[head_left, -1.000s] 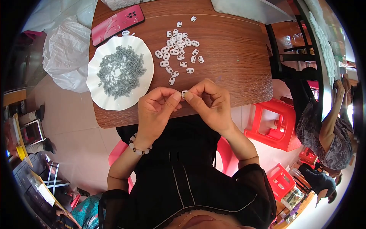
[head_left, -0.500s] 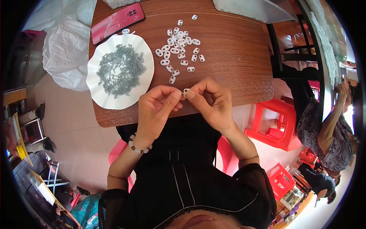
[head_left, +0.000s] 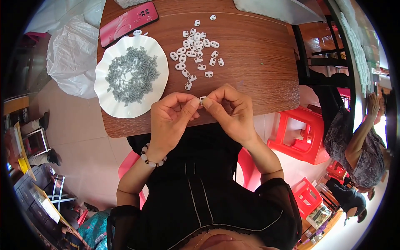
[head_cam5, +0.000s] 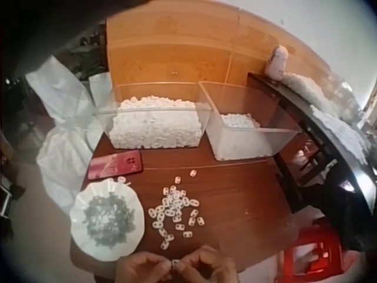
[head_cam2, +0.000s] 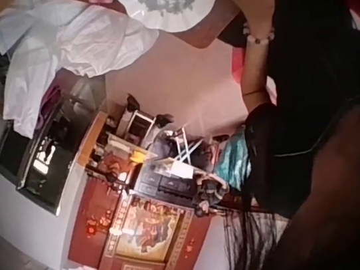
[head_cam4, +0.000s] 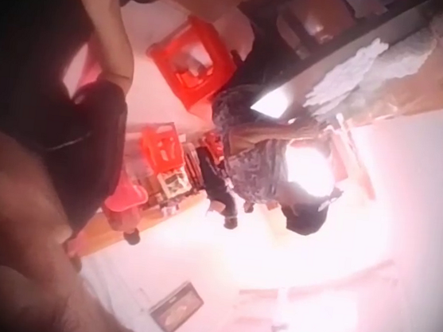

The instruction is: Manually assembling small plastic buckle or cord lock components by inserting small metal pieces.

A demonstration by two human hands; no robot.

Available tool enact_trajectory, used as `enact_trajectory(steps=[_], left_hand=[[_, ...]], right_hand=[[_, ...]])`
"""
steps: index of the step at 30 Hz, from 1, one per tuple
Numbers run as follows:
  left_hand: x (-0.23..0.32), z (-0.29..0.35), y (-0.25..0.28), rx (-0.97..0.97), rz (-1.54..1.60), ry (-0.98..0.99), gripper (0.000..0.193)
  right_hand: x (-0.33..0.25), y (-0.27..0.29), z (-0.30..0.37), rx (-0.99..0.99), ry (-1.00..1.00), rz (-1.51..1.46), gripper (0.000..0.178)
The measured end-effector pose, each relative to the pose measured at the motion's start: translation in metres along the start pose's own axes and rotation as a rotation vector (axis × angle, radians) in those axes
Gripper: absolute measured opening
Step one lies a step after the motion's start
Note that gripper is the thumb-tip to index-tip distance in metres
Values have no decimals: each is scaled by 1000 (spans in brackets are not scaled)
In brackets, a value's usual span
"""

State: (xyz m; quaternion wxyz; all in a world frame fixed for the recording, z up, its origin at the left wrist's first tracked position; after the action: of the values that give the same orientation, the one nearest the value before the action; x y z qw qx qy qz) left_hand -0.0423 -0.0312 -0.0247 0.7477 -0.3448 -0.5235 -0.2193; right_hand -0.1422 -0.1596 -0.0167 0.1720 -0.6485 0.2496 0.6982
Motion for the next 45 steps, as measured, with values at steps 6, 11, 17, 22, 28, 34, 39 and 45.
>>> enact_trajectory(steps=[6, 11, 17, 22, 28, 34, 39, 45], left_hand=[[-1, 1, 0, 13, -33, 10, 16], [-4, 2, 0, 28, -39, 18, 17], [-6, 0, 2, 8, 45, 34, 19], [-3, 0, 1, -13, 113, 76, 23], [-7, -1, 7, -14, 170, 108, 22], [-9, 0, 5, 27, 206, 118, 19], [-10, 1, 5, 51, 192, 116, 16], [-12, 1, 4, 66, 194, 126, 15]], right_hand=[[2, 1, 3, -89, -50, 29, 5], [7, -1, 4, -80, -44, 6, 5], [8, 0, 3, -72, -67, -34, 5], [3, 1, 2, -53, -86, -80, 7], [3, 2, 3, -48, -98, -83, 7], [3, 1, 3, -60, -87, -107, 6], [2, -1, 3, -57, -78, -131, 5], [4, 0, 3, -59, -72, -92, 5]])
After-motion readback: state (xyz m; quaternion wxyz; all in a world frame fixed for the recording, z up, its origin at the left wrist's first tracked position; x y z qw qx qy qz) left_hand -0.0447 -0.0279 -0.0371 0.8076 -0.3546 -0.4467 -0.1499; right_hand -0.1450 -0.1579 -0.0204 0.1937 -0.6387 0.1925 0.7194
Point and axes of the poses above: each hand's wrist, its own z-axis away from the middle knuckle, its own y-axis out of the back of the hand, x = y × z, the point moved 2 cm from there along -z, towards the middle knuckle
